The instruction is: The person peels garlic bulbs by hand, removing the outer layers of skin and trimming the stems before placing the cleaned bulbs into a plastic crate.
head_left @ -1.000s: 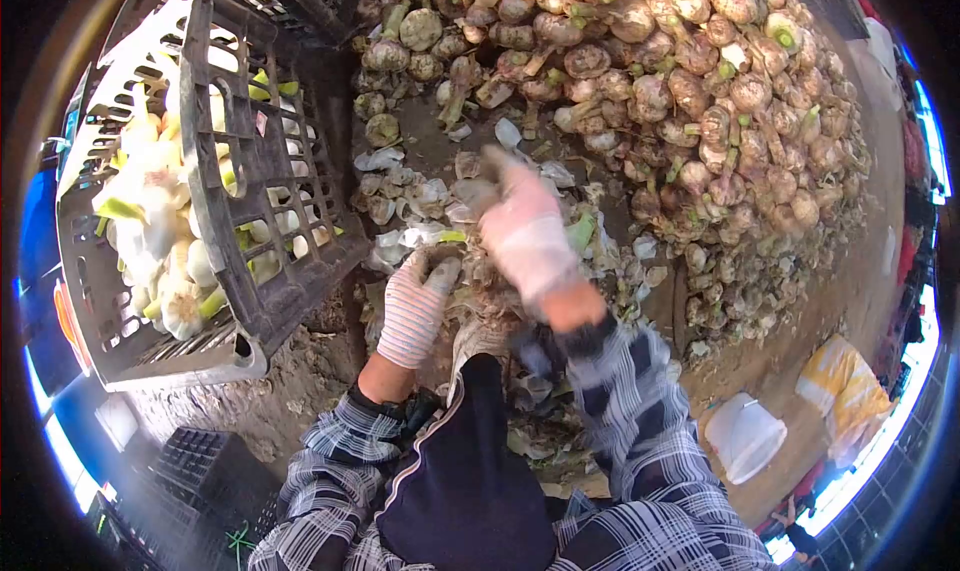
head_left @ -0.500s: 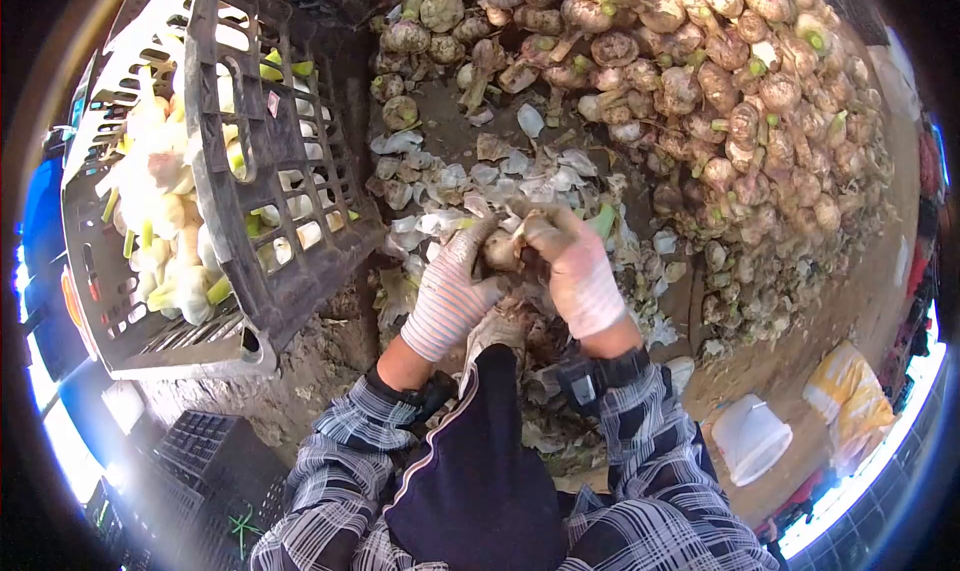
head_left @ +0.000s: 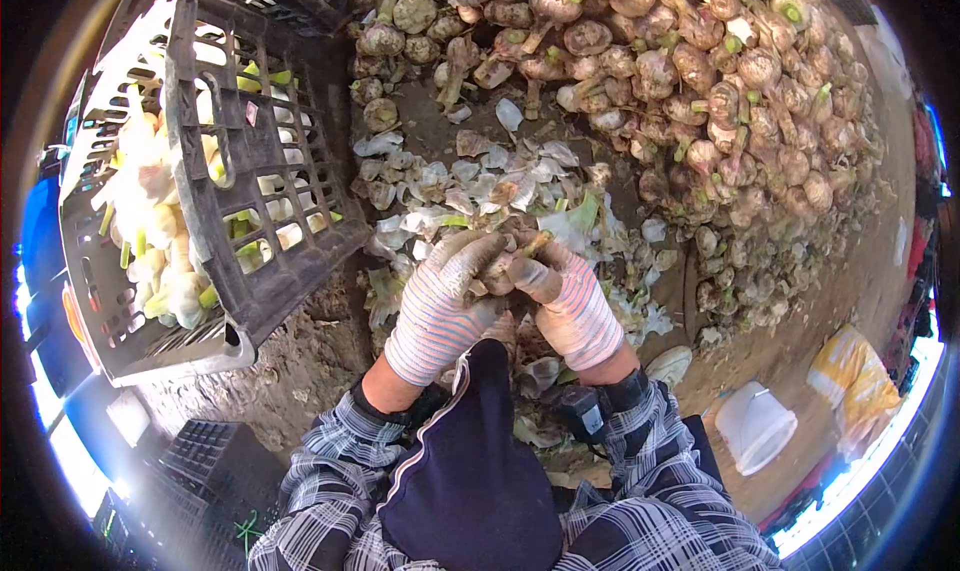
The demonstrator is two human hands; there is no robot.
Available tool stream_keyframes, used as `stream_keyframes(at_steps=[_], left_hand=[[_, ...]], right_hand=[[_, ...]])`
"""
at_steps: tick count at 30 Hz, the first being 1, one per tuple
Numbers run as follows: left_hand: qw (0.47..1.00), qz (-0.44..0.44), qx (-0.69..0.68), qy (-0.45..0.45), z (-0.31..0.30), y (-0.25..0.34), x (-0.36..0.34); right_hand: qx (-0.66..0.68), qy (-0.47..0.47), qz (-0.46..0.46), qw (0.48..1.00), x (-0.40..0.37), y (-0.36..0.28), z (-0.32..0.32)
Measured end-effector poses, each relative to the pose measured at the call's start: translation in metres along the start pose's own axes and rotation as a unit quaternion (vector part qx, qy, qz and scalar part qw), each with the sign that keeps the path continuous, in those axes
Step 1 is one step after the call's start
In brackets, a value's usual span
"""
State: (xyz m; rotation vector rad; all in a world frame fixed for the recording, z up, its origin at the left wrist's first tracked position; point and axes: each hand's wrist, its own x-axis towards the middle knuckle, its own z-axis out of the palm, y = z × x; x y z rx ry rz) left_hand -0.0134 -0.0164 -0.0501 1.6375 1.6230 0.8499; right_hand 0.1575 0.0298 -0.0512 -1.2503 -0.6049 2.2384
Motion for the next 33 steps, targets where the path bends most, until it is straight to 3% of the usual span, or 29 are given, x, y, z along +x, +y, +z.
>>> stream_keyframes(at_steps=[3,6,10,12,14,17,20,21,24,27,29,30,32,33], left_hand=[[1.000,-0.021,-0.018,-0.001,0.000,0.000,-0.003],[0.988,-0.116,-0.105,-0.010,-0.003,-0.002,-0.005],[0.998,-0.037,-0.051,0.007,-0.005,0.002,0.000],[1.000,-0.011,-0.020,0.000,-0.005,-0.002,0.000],[0.999,-0.021,-0.023,-0.009,-0.005,-0.001,0.002],[0.998,-0.042,-0.039,-0.014,-0.009,0.003,0.002],[0.997,-0.059,-0.048,-0.020,-0.009,0.000,-0.003],[0.997,-0.062,-0.048,-0.023,-0.009,-0.001,-0.004],[0.954,-0.201,-0.222,-0.027,-0.009,0.003,-0.006],[0.974,-0.157,-0.163,-0.030,-0.005,-0.004,-0.008],[0.996,-0.086,-0.030,-0.024,-0.001,0.000,-0.007],[0.998,-0.049,0.038,-0.022,0.000,0.002,-0.008],[0.998,-0.056,-0.013,0.000,0.003,-0.001,-0.010],[0.997,-0.060,-0.039,0.012,0.003,0.000,-0.009]], right_hand=[[-0.019,-0.032,0.018,0.999,-0.006,-0.009,-0.002],[0.018,-0.023,0.053,0.998,-0.015,-0.021,0.012],[0.180,-0.054,0.029,0.982,-0.007,-0.004,0.000],[-0.042,-0.022,-0.036,0.998,-0.007,-0.003,-0.002],[-0.217,0.015,-0.072,0.973,-0.004,0.001,-0.006],[-0.037,-0.004,0.005,0.999,-0.008,-0.006,0.002],[-0.064,-0.021,0.040,0.997,-0.007,-0.010,-0.002],[-0.102,-0.035,-0.013,0.994,-0.007,-0.008,-0.003],[-0.158,-0.061,-0.112,0.979,-0.006,0.000,-0.007],[-0.181,-0.046,-0.067,0.980,-0.005,-0.003,-0.006],[-0.297,-0.009,-0.001,0.955,-0.006,-0.016,-0.006],[-0.395,-0.021,-0.095,0.913,-0.005,-0.011,-0.012],[-0.566,-0.046,-0.274,0.776,-0.001,0.003,-0.027],[-0.500,-0.041,-0.228,0.835,-0.002,0.004,-0.026]])
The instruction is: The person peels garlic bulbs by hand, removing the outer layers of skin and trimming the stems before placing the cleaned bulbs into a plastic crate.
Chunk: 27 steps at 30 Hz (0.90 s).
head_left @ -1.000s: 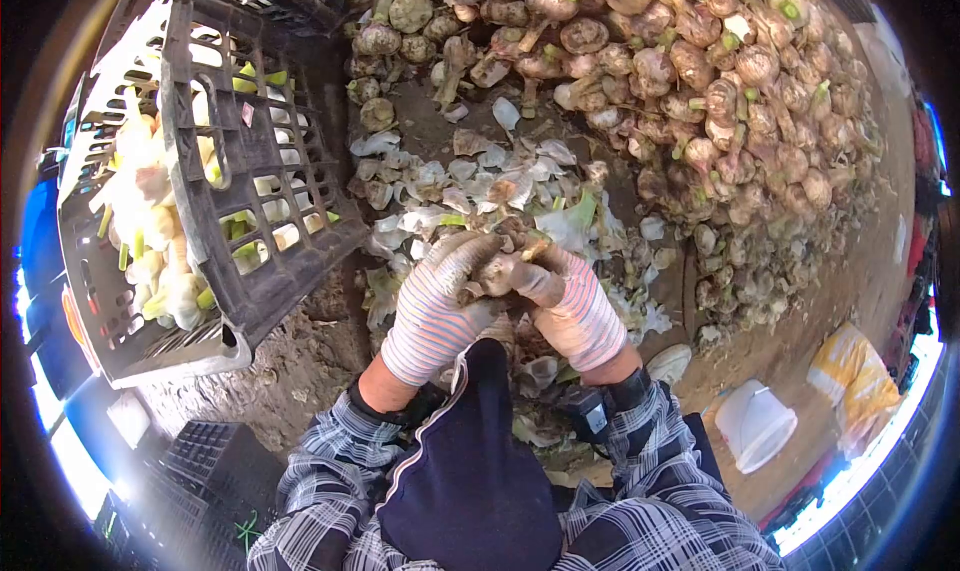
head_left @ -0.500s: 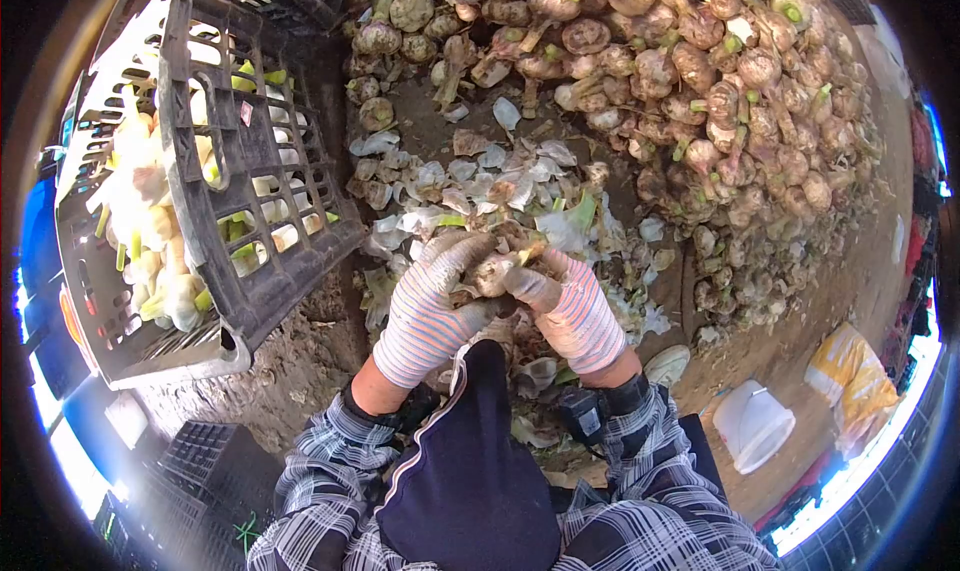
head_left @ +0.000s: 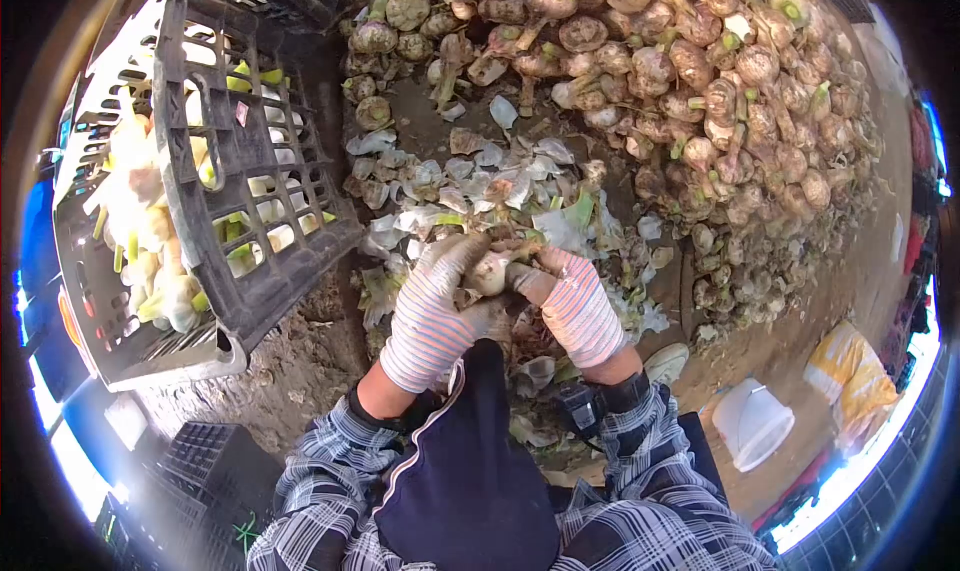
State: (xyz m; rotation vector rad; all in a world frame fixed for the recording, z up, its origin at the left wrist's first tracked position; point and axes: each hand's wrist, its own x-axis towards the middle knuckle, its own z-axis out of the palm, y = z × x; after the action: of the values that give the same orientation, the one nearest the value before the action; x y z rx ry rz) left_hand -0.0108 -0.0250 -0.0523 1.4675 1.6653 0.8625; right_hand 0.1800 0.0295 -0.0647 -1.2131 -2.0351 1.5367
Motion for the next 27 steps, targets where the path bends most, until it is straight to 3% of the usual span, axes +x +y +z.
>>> stream_keyframes(at_steps=[2,3,5,6,7,11,13,14,15,18,19,20,22,24,25,27], left_hand=[[0.989,-0.089,-0.108,-0.038,-0.005,0.009,0.003],[0.976,-0.133,-0.162,-0.056,-0.007,0.013,0.006],[0.882,-0.260,-0.384,-0.085,-0.012,0.009,0.006],[0.810,-0.316,-0.484,-0.096,-0.017,0.005,0.006],[0.757,-0.283,-0.577,-0.116,-0.012,-0.012,0.003],[0.630,-0.286,-0.708,-0.142,-0.006,-0.023,0.001],[0.851,-0.270,-0.440,-0.095,-0.009,-0.011,0.009],[0.924,-0.248,-0.284,-0.067,-0.009,-0.008,0.011],[0.966,-0.172,-0.184,-0.064,-0.007,-0.010,0.012],[0.959,-0.167,-0.200,-0.109,-0.010,0.002,0.012],[0.934,-0.232,-0.243,-0.120,-0.014,0.006,0.017],[0.902,-0.246,-0.335,-0.112,-0.016,0.007,0.016],[0.809,-0.272,-0.512,-0.093,-0.016,0.010,0.010],[0.816,-0.255,-0.509,-0.103,-0.013,0.008,0.011],[0.824,-0.246,-0.496,-0.119,-0.015,0.011,0.012],[0.832,-0.229,-0.481,-0.154,-0.025,0.019,0.014]], right_hand=[[0.171,-0.003,0.102,0.980,0.002,-0.006,0.003],[0.137,0.018,0.075,0.988,0.002,-0.008,0.003],[0.068,0.059,0.021,0.996,0.001,-0.014,0.003],[0.118,0.062,0.065,0.989,0.001,-0.020,0.004],[0.166,0.065,0.107,0.978,0.002,-0.026,0.006],[0.218,0.073,0.180,0.956,-0.005,-0.015,0.024],[0.159,0.123,0.118,0.972,-0.005,-0.013,0.023],[0.128,0.148,0.087,0.977,-0.006,-0.013,0.022],[0.142,0.146,0.118,0.972,-0.005,-0.012,0.022],[0.098,0.165,0.016,0.981,-0.005,-0.012,0.023],[-0.001,0.166,-0.009,0.986,-0.007,-0.021,0.019],[0.137,0.171,0.071,0.973,-0.004,-0.021,0.019],[0.399,0.164,0.228,0.873,-0.001,-0.020,0.020],[0.270,0.186,0.156,0.932,0.006,-0.018,0.018],[0.286,0.199,0.194,0.917,0.006,-0.008,0.023],[0.414,0.219,0.299,0.831,0.004,0.014,0.025]])
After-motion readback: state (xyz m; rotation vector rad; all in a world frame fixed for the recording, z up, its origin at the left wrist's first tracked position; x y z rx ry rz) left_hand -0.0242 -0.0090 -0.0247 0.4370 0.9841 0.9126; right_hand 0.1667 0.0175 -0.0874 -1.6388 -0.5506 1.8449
